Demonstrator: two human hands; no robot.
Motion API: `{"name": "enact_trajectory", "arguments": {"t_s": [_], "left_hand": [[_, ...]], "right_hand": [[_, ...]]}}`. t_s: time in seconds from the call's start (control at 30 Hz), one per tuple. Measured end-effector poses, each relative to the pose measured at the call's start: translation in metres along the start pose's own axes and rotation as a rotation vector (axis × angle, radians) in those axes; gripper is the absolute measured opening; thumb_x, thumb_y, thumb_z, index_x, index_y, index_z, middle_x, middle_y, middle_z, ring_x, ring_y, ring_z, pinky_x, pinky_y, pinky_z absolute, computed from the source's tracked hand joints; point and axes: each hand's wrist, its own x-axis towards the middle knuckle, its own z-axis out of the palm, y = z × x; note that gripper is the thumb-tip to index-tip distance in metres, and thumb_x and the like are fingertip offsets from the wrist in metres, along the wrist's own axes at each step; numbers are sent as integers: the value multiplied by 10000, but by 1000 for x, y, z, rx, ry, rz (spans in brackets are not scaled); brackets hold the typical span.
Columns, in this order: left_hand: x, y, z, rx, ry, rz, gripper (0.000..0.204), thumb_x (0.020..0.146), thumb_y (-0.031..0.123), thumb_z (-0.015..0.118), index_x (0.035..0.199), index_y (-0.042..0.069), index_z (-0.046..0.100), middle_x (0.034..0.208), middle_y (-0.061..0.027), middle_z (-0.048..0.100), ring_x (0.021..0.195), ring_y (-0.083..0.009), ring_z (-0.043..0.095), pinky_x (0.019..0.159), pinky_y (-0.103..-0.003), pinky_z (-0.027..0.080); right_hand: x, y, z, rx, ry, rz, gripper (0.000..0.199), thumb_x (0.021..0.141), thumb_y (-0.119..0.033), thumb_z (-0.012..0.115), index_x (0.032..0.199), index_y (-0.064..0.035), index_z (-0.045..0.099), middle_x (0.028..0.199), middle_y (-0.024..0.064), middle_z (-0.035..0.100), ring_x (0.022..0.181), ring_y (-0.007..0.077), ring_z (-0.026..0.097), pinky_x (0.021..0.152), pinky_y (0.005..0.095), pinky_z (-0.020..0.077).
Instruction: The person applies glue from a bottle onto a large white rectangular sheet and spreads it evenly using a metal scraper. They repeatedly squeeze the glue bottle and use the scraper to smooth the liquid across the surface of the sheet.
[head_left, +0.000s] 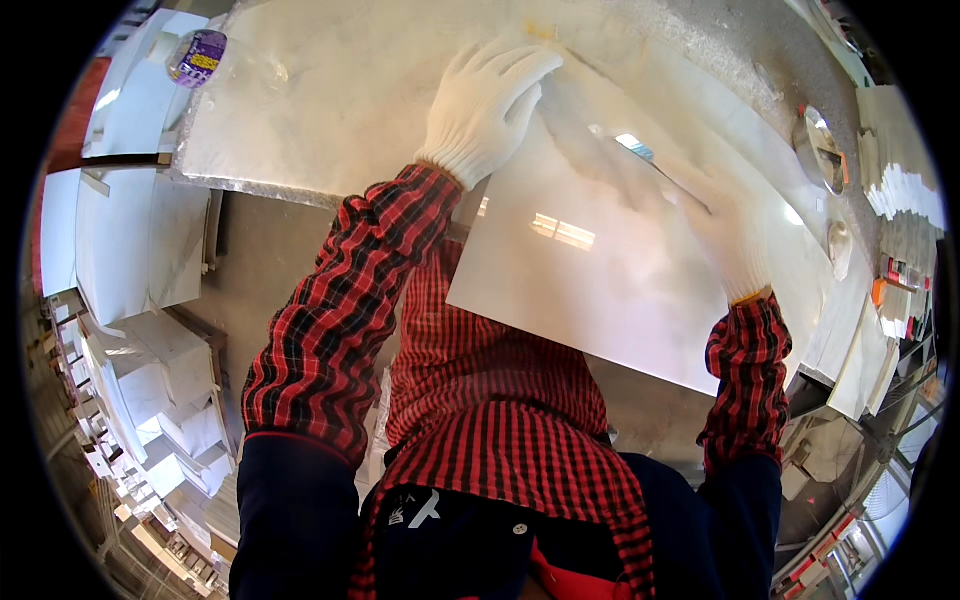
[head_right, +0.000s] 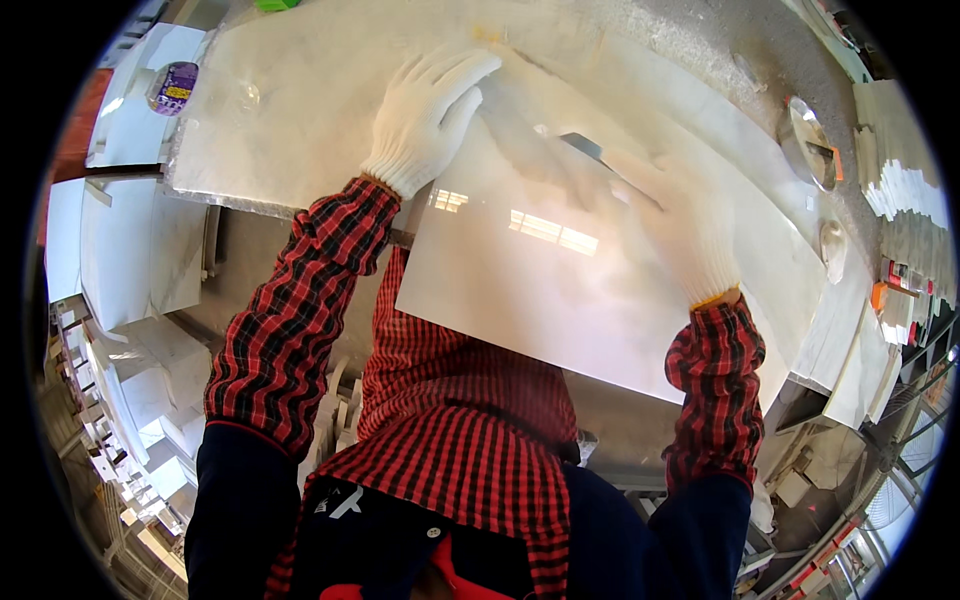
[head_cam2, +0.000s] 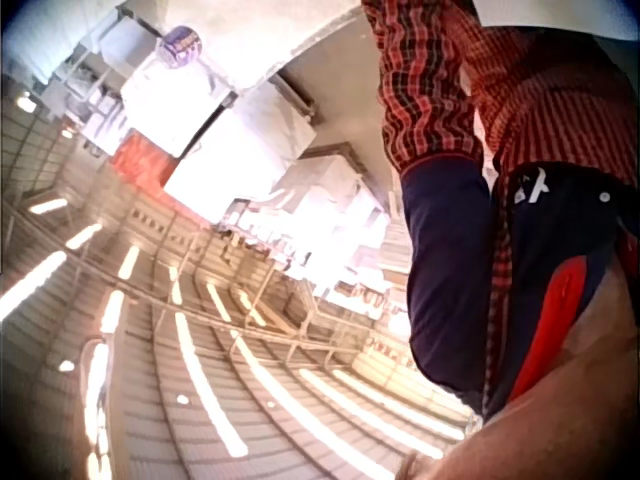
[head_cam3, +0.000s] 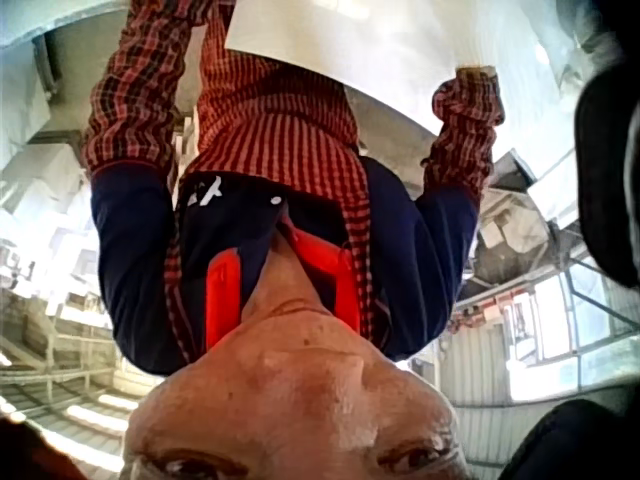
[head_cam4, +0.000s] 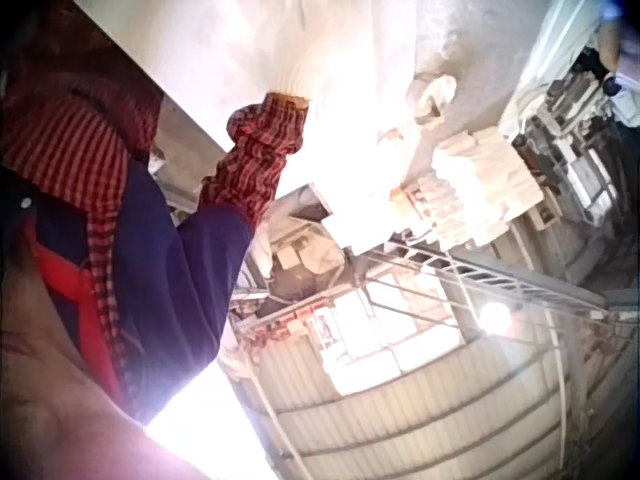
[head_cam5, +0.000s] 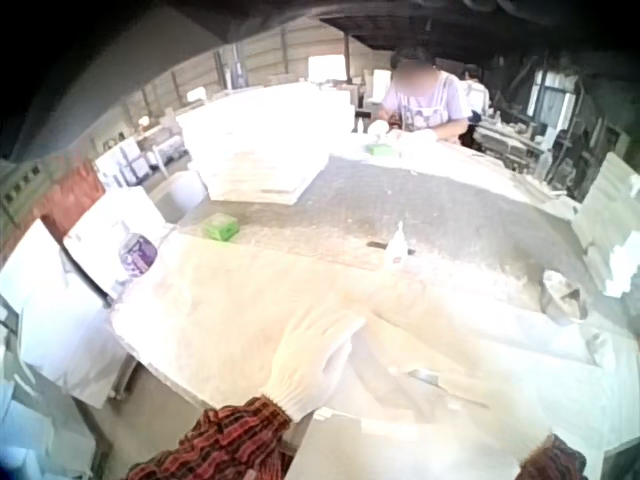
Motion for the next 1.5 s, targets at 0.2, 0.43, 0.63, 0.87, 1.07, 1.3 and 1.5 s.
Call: {"name": "enact_trajectory", "arguments": {"t_s": [0.2, 0.43, 0.63, 0.87, 1.07, 1.3, 1.5], "left_hand": [[6, -4, 7, -29, 107, -158, 316, 911, 152, 612, 1216, 130, 690, 1224, -66, 705, 1178, -333, 595, 1040, -450, 452], [15, 7, 13, -43, 87, -185, 297, 909, 194, 616, 1189, 152, 705, 1190, -64, 708, 1162, -328, 594, 1023, -450, 452], [38, -7, 6, 10, -92, -293, 349, 976, 264, 610, 1290, 122, 664, 1273, -109, 680, 1138, -330, 633, 1013, -423, 476], [76, -25, 33, -55, 30, -292, 529, 895, 387, 681, 1322, 78, 632, 1290, -229, 663, 1222, -410, 602, 1035, -483, 471], [127, -15, 39, -161, -234, -438, 729, 826, 512, 735, 1393, 81, 582, 1281, -256, 666, 1200, -415, 625, 1029, -492, 480], [133, -32, 75, 26, -106, -458, 709, 812, 550, 735, 1324, 75, 610, 1217, -241, 689, 1162, -412, 636, 988, -498, 491], [138, -34, 78, 20, -161, -449, 721, 786, 548, 730, 1325, 86, 609, 1198, -238, 693, 1150, -409, 639, 973, -513, 486]], "right_hand": [[-7, -19, 15, 182, 87, 113, 330, 937, -222, 687, 1258, -180, 751, 963, 134, 729, 829, 302, 690, 755, 381, 540], [1, -45, 17, -76, 40, 51, 295, 943, -291, 676, 1207, -190, 761, 976, 110, 724, 875, 312, 696, 748, 410, 538], [-9, -42, 7, 1, 108, 131, 307, 919, -299, 710, 1209, -214, 761, 879, 98, 691, 804, 312, 675, 689, 428, 519], [-15, -44, 17, -45, 54, 94, 313, 933, -312, 698, 1227, -217, 748, 875, 134, 675, 808, 338, 651, 702, 454, 507], [-23, -38, 27, 86, 30, 115, 324, 952, -296, 668, 1265, -230, 714, 895, 149, 676, 853, 340, 661, 712, 451, 508], [-3, -50, 19, 12, 96, 120, 309, 933, -300, 686, 1230, -226, 731, 890, 105, 685, 852, 309, 671, 715, 428, 519], [1, -47, 23, -29, 76, 82, 281, 941, -268, 662, 1214, -235, 717, 888, 99, 682, 819, 309, 668, 683, 434, 520]]}}
